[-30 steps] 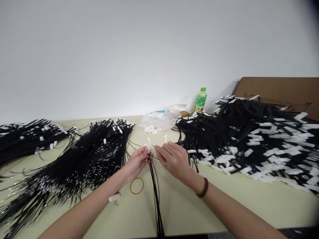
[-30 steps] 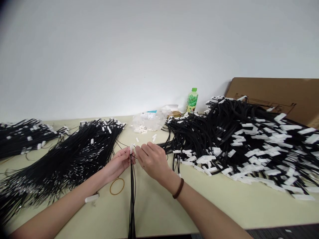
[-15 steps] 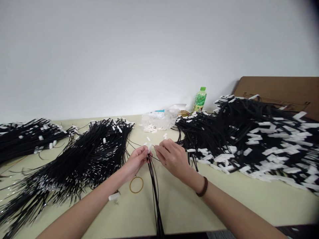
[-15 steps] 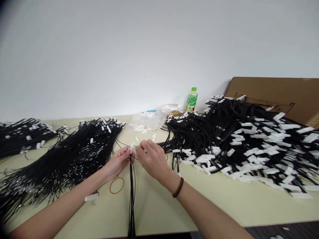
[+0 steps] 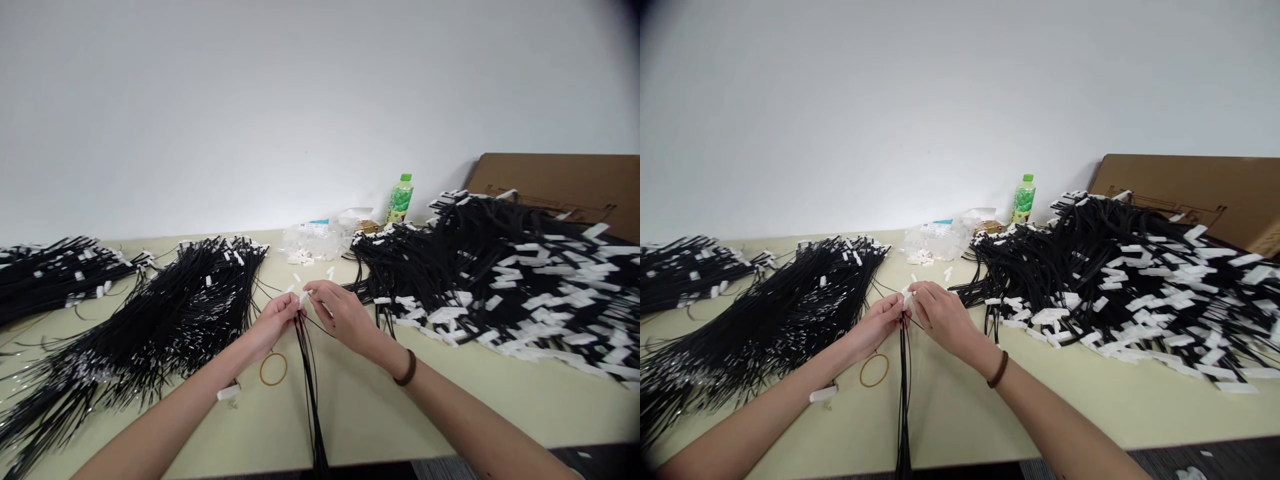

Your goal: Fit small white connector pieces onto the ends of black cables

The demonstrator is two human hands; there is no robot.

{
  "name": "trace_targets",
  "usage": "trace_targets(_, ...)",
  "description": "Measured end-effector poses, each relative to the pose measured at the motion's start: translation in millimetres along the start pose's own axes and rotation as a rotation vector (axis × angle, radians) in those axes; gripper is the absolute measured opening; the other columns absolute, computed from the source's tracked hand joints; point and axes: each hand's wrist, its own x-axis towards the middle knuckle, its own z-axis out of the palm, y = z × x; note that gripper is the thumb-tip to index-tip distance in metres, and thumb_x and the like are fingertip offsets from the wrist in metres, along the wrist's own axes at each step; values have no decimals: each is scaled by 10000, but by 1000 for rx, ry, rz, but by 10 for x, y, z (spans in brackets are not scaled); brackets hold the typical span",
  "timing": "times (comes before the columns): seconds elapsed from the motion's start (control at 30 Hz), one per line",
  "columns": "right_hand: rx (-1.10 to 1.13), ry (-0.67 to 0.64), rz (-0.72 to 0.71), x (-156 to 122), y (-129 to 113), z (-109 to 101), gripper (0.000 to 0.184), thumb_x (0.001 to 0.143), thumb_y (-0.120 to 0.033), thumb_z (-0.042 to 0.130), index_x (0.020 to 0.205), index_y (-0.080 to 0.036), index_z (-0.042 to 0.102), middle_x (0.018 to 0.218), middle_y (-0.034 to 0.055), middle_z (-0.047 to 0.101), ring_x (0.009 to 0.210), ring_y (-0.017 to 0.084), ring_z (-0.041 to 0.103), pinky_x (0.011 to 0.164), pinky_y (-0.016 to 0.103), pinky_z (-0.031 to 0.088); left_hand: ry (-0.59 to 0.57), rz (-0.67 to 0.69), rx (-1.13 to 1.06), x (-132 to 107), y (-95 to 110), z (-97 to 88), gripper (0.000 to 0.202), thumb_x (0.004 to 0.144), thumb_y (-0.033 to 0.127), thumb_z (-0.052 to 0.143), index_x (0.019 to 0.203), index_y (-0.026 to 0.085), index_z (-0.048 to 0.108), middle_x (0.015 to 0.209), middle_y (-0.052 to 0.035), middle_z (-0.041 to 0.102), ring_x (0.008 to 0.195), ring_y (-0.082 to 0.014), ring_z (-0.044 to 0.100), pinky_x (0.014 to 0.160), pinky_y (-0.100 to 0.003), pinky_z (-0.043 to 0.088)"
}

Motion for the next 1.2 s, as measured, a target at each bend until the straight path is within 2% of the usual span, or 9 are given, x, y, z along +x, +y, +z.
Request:
trace_targets(0.1, 31, 9, 35, -9, 16, 20, 92, 888, -137, 389, 855, -175, 465, 1009, 77, 590, 921, 154, 572, 769, 297, 501, 9, -14, -15, 5, -1, -8, 267, 737, 378, 615, 657, 142, 518, 638, 1, 497, 599, -97, 432, 575, -223, 343)
trace_targets(0.17, 18, 40, 42, -11, 17, 24, 82, 884, -147, 412, 918, -170, 482, 1058, 87, 572, 979, 163, 550, 819, 313, 491, 36, -17, -40, 11, 3, -14, 261, 726, 374, 629, 666, 139, 531, 651, 1, 502, 601, -95, 436, 582, -223, 351)
trace_targets(0.3, -65, 10, -74, -5, -14, -4, 235, 856, -135, 441, 1086, -161, 484, 1156, 109, 514, 1119, 203, 450, 938, 391, 421, 100, -14, -140, 22, 21, -25, 248, 684, 361, 675, 711, 136, 574, 678, 9, 515, 604, -85, 442, 595, -218, 370)
trace_targets(0.47, -113, -77, -277, 5, -55, -18, 195, 815, -81, 477, 961, -179, 562, 1117, 53, 560, 1108, 203, 443, 912, 370, 423, 100, -21, -231, 19, 43, -24, 242, 630, 322, 728, 705, 130, 601, 658, 10, 531, 603, -78, 453, 578, -198, 369)
trace_targets(0.67, -53, -9, -289, 13, -23, -2, 166, 857, -100, 472, 954, -189, 571, 975, 29, 626, 1013, 165, 511, 888, 347, 439, 94, -42, -223, 37, 17, -51, 240, 664, 337, 700, 711, 126, 594, 670, 3, 546, 606, -82, 472, 595, -211, 385)
trace_targets(0.87, 164, 182, -136, 56, -42, -112, 225, 847, -63, 463, 1006, -184, 565, 926, 59, 620, 939, 152, 552, 820, 315, 480, 133, -26, -174, 69, 1, -112, 282, 662, 386, 689, 687, 130, 576, 641, 9, 539, 576, -80, 469, 587, -218, 383)
trace_targets(1.0, 236, 341, 51, 102, -99, -213, 200, 848, -76, 455, 956, -187, 582, 894, 48, 629, 882, 137, 582, 804, 293, 475, 147, -14, -171, 82, -16, -134, 295, 659, 401, 687, 689, 132, 571, 626, 15, 525, 569, -75, 464, 589, -217, 385)
trace_targets(1.1, 391, 556, 286, 152, -87, -279, 109, 864, -181, 475, 913, -185, 572, 867, 42, 630, 828, 138, 601, 778, 306, 486, 173, -19, -166, 83, -33, -136, 316, 632, 414, 702, 687, 133, 568, 618, 18, 518, 568, -75, 458, 597, -220, 389)
trace_targets(1.2, 745, 838, 500, 223, 14, -374, 130, 833, -306, 531, 849, -178, 537, 742, 6, 594, 735, 129, 601, 747, 332, 503, 197, -26, -151, 81, -50, -136, 342, 617, 439, 704, 692, 134, 570, 621, 17, 519, 577, -79, 459, 608, -225, 392)
